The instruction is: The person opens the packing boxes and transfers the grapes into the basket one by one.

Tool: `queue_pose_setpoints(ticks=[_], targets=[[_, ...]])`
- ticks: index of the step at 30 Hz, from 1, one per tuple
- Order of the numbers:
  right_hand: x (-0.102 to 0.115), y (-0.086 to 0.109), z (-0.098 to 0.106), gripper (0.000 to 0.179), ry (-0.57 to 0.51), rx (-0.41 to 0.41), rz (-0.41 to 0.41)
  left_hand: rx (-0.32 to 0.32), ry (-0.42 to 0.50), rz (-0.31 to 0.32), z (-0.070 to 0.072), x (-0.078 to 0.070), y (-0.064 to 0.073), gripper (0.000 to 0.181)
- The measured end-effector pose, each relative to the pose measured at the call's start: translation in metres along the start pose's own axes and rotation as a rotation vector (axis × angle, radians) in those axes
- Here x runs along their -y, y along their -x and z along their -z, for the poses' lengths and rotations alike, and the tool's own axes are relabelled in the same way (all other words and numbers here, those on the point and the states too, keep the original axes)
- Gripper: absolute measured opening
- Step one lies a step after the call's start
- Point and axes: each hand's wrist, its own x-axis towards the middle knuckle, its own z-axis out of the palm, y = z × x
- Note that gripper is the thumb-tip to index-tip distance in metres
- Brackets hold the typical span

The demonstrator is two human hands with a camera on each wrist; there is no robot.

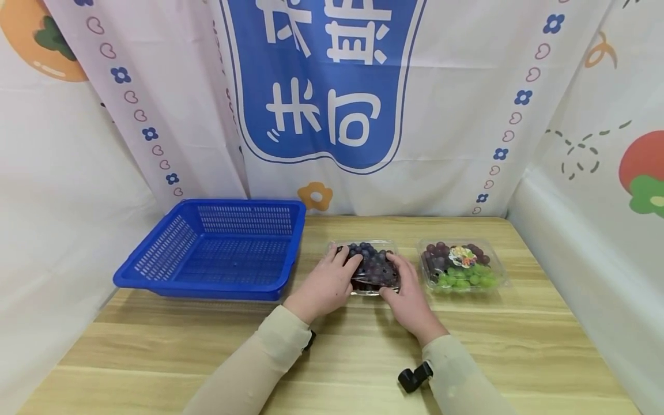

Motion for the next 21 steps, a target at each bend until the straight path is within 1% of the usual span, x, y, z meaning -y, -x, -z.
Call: queue_pose_setpoints(ticks=[5,10,17,21], targets=[[0.0001,-0.0001,0.0,0.065,-0.009,-0.008,-0.001,0.004,-0.019,-0.007,0.0014,-0.0014,0.0005,0.056],[-0.0026,0.0006,-0.001,0.055,-0.01,-0.019,0.008,0.006,-0.017,-0.012,-0.0007,-0.0001,0.0013,0.057],[-0.0051,0.0004,0.0004,0.054,-0.106,-0.02,-0.003,0.011,-0.017,-0.003,-0.0011,0.0019,0.0017,0.054],[-0.0057,0.0002,0.0036,0.06,-0.122,-0.009,-0.026,0.007,-0.011,-0.007,0.0016,0.0032,0.0018,0.052]])
